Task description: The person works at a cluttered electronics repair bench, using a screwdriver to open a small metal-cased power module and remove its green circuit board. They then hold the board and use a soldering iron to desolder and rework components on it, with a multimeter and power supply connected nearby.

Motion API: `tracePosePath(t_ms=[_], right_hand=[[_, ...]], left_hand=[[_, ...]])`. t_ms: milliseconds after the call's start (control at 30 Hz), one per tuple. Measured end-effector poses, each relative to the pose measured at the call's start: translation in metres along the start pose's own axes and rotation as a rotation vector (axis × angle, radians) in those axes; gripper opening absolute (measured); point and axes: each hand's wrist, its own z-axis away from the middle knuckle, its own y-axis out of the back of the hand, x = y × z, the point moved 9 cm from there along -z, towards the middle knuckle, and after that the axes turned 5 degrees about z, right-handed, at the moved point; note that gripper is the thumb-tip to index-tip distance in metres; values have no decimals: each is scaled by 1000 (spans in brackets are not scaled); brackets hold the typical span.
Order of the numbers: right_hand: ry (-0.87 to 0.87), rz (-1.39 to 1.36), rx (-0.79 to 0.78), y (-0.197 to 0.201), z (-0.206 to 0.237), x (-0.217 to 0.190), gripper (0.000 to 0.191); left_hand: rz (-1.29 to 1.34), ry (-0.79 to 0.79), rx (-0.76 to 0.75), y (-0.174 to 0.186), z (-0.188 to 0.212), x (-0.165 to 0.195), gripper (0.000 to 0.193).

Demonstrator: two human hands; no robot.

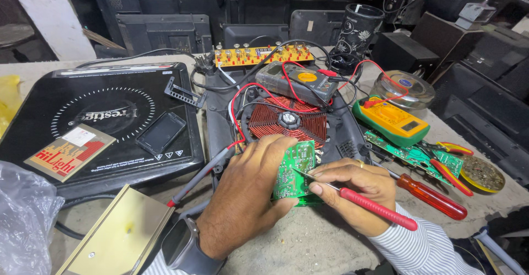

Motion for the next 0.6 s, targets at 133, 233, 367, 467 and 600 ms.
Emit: tracePosePath(t_ms=[133,233,367,467,600], right_hand=[[-7,18,17,-1,1,0,15],[31,-3,-16,-2,1,-3,15],[3,2,-26,-1,-1,0,14],[-8,4,-5,1,-1,1,15],[-11,21,-50,-2,-1,2,14]], left_hand=[[8,9,1,-1,0,-1,84],[16,1,-1,0,0,0,84],[14,-7,-3,1,0,0,86],[10,11,-13,-1,-1,-2,85],[13,6,-12,-2,-1,-2,85]])
